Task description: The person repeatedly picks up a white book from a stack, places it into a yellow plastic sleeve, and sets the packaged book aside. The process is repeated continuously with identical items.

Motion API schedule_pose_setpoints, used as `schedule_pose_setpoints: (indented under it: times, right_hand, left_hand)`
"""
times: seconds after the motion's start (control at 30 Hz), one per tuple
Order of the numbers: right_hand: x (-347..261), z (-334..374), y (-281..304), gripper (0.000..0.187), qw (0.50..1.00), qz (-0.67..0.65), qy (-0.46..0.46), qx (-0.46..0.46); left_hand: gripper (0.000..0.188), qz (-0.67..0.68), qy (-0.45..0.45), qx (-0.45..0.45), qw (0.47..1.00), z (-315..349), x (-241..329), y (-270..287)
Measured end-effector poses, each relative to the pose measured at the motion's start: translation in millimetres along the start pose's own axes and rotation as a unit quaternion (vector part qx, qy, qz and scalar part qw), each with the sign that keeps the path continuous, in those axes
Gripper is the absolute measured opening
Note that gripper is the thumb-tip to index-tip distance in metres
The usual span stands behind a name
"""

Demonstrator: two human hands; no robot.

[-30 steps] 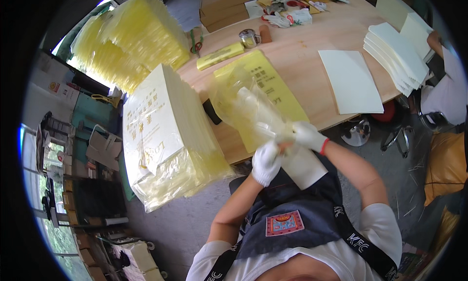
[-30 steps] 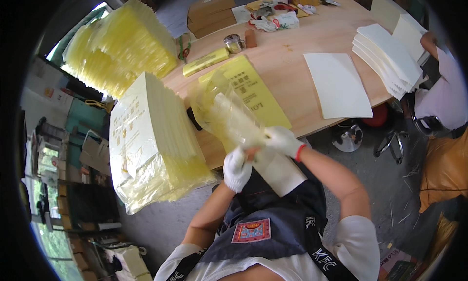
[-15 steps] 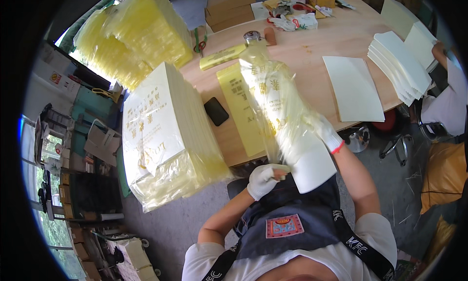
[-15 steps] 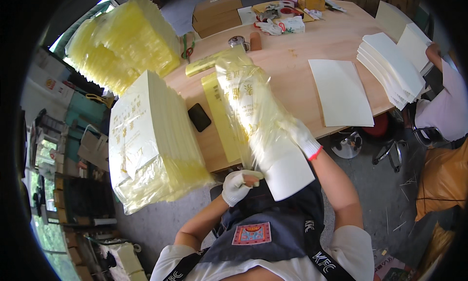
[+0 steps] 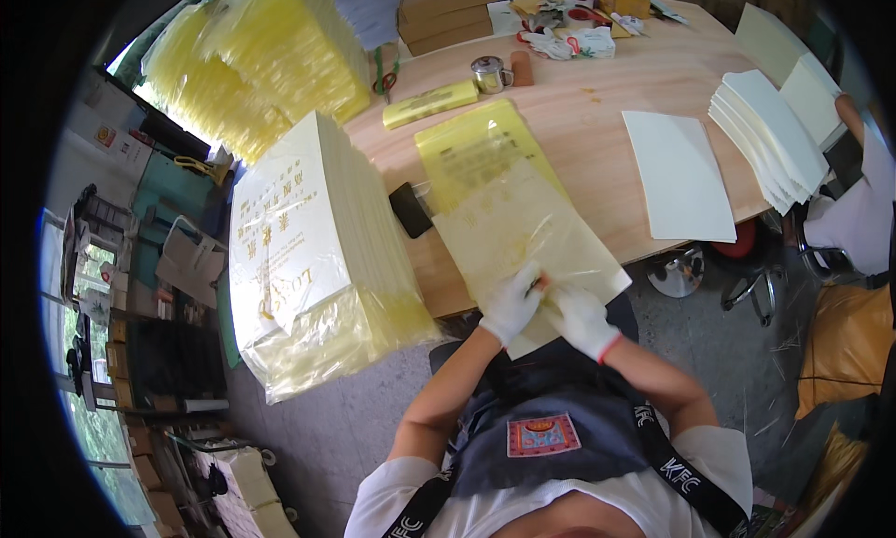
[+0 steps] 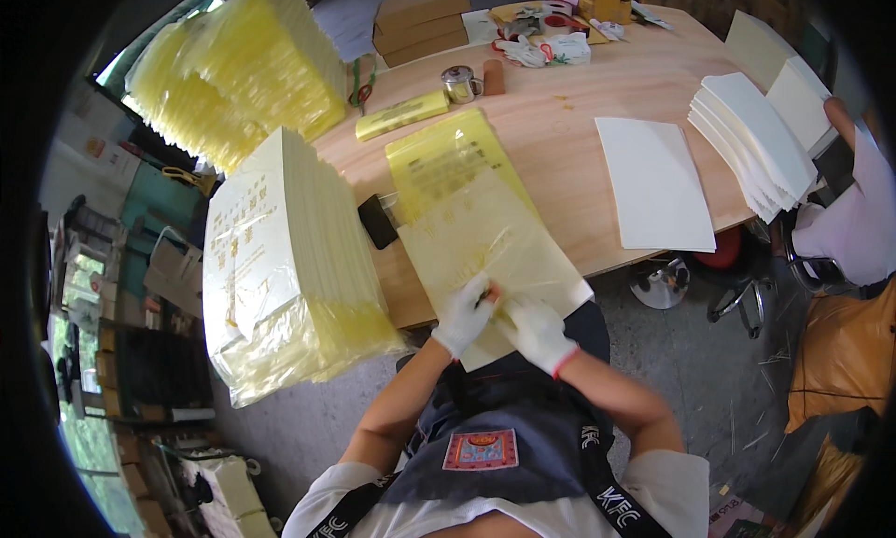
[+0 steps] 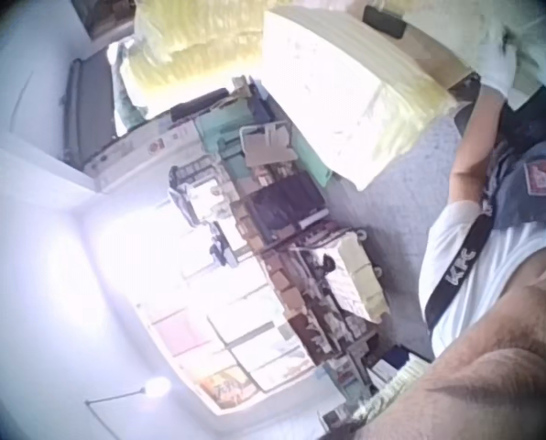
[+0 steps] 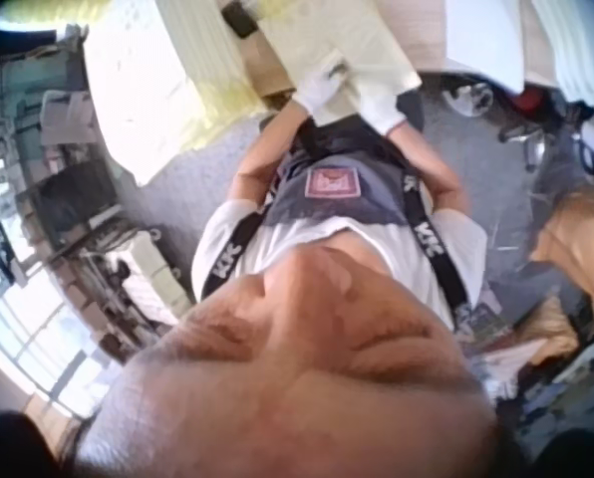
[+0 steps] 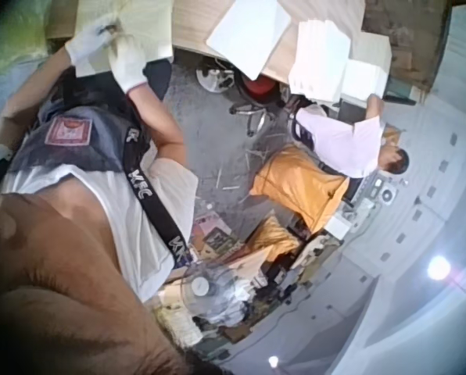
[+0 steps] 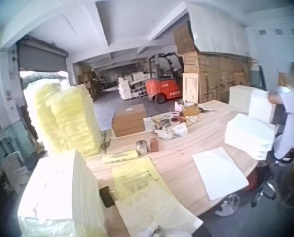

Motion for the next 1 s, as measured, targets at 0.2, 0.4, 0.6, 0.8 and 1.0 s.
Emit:
schedule_pose_setpoints:
  times: [0.2,0.4,0.6,0.8,1.0]
  right_hand:
    - [61.0,26.1,-4.7,0.033,0.965,0.188,-0.103,0.148]
    - [47.3,46.3,2.6,0.019,0.966,0.224,-0.121,0.044]
    - [14.5,121.6,9.9,0.019,0.988,0.117,-0.090,-0.038]
    - [12.6,161.5,-19.4,0.035,0.991,0.081,0.108,-0.008]
    - [35.0,81.0,16.2,0.032,0.995,0.051,-0.063,0.054]
  left_hand:
    - [0.012,-0.082,-0.170,-0.017,0.982,74.0,27.8,-18.8]
    - [0.014,-0.283,0.015,0.117,0.952,134.2,-45.7,29.5]
    - [0.017,-0.103,-0.015,0.025,0.994,187.3,14.4,55.3]
    - [0.020,0.099,0.092,-0.205,0.969,198.7,24.4,51.3]
    - [0.020,-0.094,0.059,0.041,0.993,133.5,-4.5,46.5]
Point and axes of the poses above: each hand's wrist, its own z-axis away from the middle knuckle, its own y-axis out of the back of the hand, x = y × z, the point moved 2 cm from there along -z, towards the middle knuckle
